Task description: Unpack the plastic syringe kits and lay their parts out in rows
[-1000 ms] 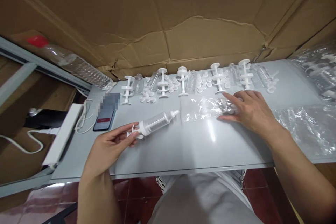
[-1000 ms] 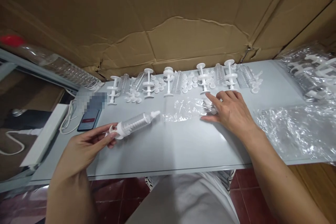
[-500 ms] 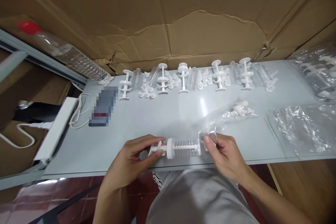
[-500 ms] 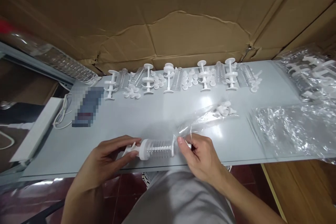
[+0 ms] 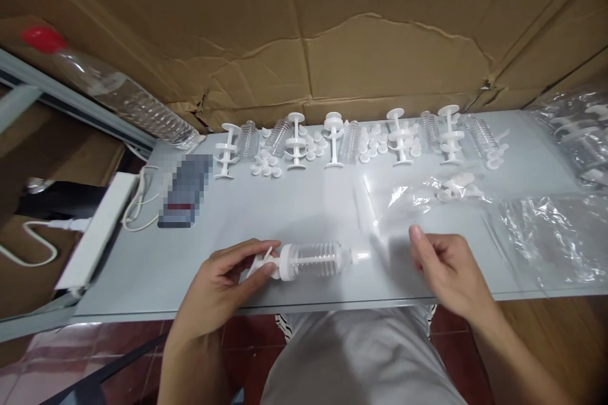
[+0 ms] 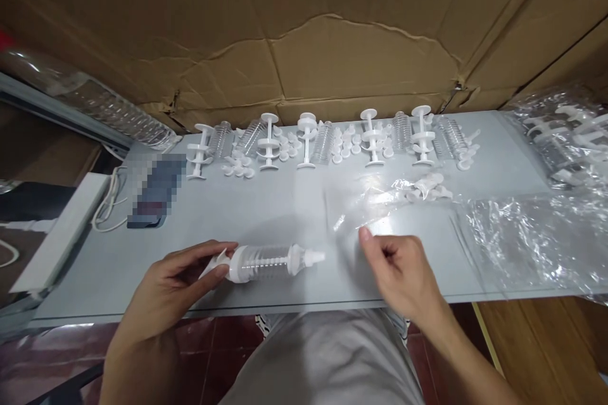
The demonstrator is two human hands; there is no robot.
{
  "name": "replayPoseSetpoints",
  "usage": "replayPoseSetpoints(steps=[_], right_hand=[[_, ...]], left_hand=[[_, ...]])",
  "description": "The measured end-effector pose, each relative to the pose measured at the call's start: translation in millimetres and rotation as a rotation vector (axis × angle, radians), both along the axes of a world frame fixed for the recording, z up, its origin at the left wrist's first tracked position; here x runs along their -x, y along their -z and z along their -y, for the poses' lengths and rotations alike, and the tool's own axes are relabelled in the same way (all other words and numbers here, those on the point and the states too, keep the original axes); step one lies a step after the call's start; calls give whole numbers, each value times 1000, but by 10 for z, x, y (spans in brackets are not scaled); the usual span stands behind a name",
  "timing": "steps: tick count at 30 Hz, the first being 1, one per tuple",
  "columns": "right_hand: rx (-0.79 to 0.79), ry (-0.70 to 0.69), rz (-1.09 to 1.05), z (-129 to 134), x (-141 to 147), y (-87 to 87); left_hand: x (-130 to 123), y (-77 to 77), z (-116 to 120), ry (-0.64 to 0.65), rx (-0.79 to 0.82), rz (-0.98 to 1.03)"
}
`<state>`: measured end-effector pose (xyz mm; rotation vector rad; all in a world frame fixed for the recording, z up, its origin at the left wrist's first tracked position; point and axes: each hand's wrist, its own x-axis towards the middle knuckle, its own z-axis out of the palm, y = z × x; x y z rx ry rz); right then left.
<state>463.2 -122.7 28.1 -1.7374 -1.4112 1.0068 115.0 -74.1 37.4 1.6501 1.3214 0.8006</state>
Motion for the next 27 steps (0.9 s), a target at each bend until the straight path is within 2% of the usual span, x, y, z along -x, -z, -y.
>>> replayPoseSetpoints(steps=[2, 4, 6, 10, 15, 17, 20, 23, 25, 27], right_hand=[[-36, -151, -128, 78, 179, -53], [-43, -194, -209, 110, 358, -54], [4, -146, -267, 108, 476, -10], [74, -98, -342, 97, 511, 105], [18, 40, -299, 138, 501, 171], [-7, 73, -294, 161, 519, 200], [-147, 79, -231, 182, 540, 268], [-431, 57, -74, 170, 537, 342], [-660, 10, 27, 152, 523, 370], [-788, -50, 46, 147, 509, 373]], left_hand=[[-26, 9, 24, 51, -30, 10], [-30, 14, 62, 54, -72, 10], [-35, 14, 104, 64, -111, 19], [-144, 8, 161, 189, -117, 96], [-415, -9, 204, 198, 77, 318], [-487, -29, 225, 201, 141, 311], [-547, -29, 255, 138, 238, 258], [-574, 65, 268, 21, 492, 318], [-567, 142, 265, 16, 668, 410], [-526, 169, 263, 45, 748, 466]])
